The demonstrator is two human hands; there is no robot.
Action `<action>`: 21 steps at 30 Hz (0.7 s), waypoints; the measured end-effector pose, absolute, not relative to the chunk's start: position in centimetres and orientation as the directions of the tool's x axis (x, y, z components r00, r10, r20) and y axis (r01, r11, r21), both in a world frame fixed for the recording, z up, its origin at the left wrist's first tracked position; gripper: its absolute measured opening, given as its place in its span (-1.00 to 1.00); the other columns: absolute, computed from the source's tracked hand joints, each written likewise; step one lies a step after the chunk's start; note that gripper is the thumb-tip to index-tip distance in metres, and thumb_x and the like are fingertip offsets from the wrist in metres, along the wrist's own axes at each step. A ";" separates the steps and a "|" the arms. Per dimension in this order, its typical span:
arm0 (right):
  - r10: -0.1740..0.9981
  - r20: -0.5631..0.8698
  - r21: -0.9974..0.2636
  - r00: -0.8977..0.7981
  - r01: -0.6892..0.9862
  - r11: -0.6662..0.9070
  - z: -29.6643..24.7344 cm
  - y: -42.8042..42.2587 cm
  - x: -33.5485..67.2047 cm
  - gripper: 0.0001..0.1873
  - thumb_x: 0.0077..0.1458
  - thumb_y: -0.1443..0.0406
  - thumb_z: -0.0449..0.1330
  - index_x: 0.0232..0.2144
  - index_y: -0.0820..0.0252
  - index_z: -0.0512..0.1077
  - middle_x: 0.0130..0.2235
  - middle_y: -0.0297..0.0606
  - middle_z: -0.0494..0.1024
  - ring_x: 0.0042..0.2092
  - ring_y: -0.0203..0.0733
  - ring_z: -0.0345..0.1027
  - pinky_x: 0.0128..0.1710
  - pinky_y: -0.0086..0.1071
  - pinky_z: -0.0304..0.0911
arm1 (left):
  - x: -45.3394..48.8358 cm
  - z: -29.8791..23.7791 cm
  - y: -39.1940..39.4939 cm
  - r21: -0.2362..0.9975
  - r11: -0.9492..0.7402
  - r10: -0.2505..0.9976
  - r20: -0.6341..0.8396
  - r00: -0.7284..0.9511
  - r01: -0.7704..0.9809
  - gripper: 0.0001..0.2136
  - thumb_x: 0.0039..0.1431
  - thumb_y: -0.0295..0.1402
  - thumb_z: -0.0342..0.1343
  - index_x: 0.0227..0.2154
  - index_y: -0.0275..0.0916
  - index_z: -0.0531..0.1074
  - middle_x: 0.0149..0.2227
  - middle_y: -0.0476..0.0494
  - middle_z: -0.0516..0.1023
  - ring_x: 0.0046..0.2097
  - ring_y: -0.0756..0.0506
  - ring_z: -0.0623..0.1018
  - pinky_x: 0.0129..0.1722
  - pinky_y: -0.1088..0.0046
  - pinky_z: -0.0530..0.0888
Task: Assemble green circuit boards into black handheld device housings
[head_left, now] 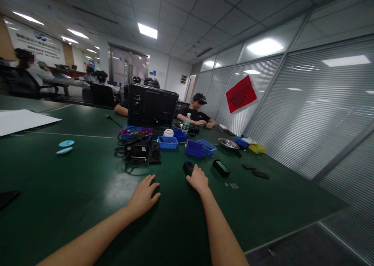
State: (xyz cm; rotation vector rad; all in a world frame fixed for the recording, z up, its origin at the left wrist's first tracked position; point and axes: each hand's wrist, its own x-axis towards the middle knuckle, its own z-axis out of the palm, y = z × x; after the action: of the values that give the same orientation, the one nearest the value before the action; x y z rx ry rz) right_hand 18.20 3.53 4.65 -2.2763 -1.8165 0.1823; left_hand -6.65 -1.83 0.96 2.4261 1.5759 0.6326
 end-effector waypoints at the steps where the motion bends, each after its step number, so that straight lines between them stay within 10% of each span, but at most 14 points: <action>1: 0.972 0.041 -0.248 0.229 0.945 -0.212 4.6 3.5 18.3 -0.25 -0.10 0.15 0.09 0.12 0.35 0.02 0.00 0.11 0.28 -0.03 0.12 0.20 -0.21 -0.14 0.19 | -6.6 0.9 -1.8 0.367 -0.427 0.901 0.255 0.352 0.827 -0.64 0.03 -0.20 -0.02 -0.10 -0.16 0.37 0.14 -0.18 0.19 0.17 -0.21 0.16 0.13 0.19 0.11; 14: 0.873 0.223 -0.396 0.434 0.859 -0.325 7.0 3.0 20.1 -0.37 0.01 0.13 -0.02 0.09 0.38 0.07 -0.02 0.15 0.26 0.01 0.13 0.14 -0.17 -0.13 0.14 | -6.6 0.7 -1.8 0.354 -0.450 0.889 0.267 0.372 0.820 -0.67 0.03 -0.23 -0.01 -0.12 -0.15 0.38 0.12 -0.22 0.21 0.14 -0.21 0.20 0.12 0.19 0.10; 21: 0.866 0.359 -0.765 0.347 0.641 0.061 6.1 3.5 18.6 -0.37 0.03 0.06 -0.05 0.07 0.32 0.12 -0.08 -0.05 0.35 -0.16 -0.08 0.31 -0.23 -0.31 0.23 | -6.5 1.3 -2.2 0.343 -0.436 0.896 0.248 0.367 0.832 -0.67 0.03 -0.26 -0.01 -0.12 -0.16 0.38 0.12 -0.21 0.21 0.14 -0.21 0.20 0.11 0.20 0.12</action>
State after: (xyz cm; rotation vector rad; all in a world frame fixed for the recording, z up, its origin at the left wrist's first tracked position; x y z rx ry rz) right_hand 18.60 3.50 6.13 -1.6545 -1.3704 0.2962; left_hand -6.51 -2.16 1.30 2.4615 1.5705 0.6030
